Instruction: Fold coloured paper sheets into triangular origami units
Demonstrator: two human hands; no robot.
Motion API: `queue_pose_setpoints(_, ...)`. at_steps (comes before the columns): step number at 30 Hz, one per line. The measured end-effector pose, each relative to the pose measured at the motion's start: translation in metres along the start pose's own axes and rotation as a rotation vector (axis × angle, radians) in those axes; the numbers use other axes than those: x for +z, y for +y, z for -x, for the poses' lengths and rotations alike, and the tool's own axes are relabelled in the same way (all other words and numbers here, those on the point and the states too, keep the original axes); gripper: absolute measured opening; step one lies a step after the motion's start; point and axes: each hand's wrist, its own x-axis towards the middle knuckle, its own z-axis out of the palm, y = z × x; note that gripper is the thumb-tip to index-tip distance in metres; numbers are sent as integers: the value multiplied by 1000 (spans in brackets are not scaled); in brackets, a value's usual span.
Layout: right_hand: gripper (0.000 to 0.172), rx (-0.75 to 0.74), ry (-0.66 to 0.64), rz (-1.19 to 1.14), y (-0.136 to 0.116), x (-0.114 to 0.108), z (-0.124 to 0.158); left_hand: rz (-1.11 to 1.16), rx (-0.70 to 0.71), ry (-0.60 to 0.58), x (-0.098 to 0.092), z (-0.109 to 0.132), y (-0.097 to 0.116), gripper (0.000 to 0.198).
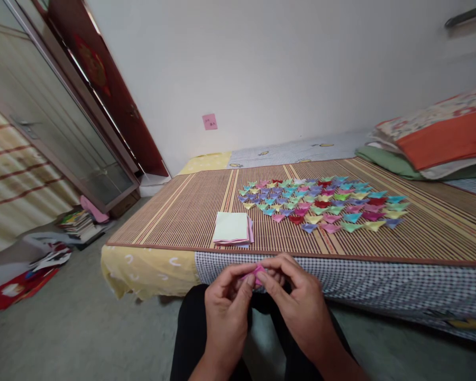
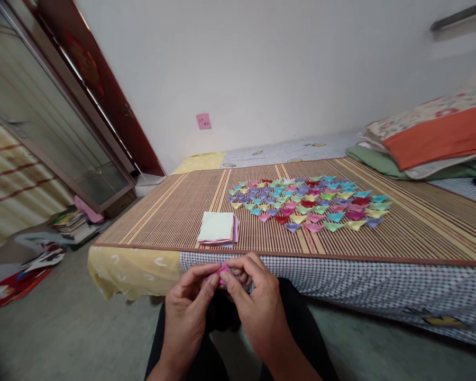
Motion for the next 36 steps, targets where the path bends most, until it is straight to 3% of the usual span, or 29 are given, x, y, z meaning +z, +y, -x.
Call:
queue_pose_setpoints(6,14,23,-30,-186,5,-2,0,184,-124,-25,4,-2,0,35)
queue_pose_setpoints(10,14,41,-11,-232,5,-2,2,163,-199,-131,1,-5,-1,25)
queue_pose_setpoints(16,13,30,41,-214,3,-3,1,127,-169,-185,-4,-2,-3,24)
queue_pose_setpoints(21,17,178,-12,-351,4,-5,-3,-39,-75,-185,-4,-3,1,24)
queue_pose_setpoints(25,21,175,-75,-310,7,-6,-4,-28,-140,-257,-6,-9,2,26)
queue_pose_setpoints(31,34,228,-208,-231,7,-10,-6,-22,-168,-151,-11,-11,-5,30)
queue_pose_setpoints(36,30,191,-289,-80,5,-14,-5,60,-192,-91,-14,-14,-13,30)
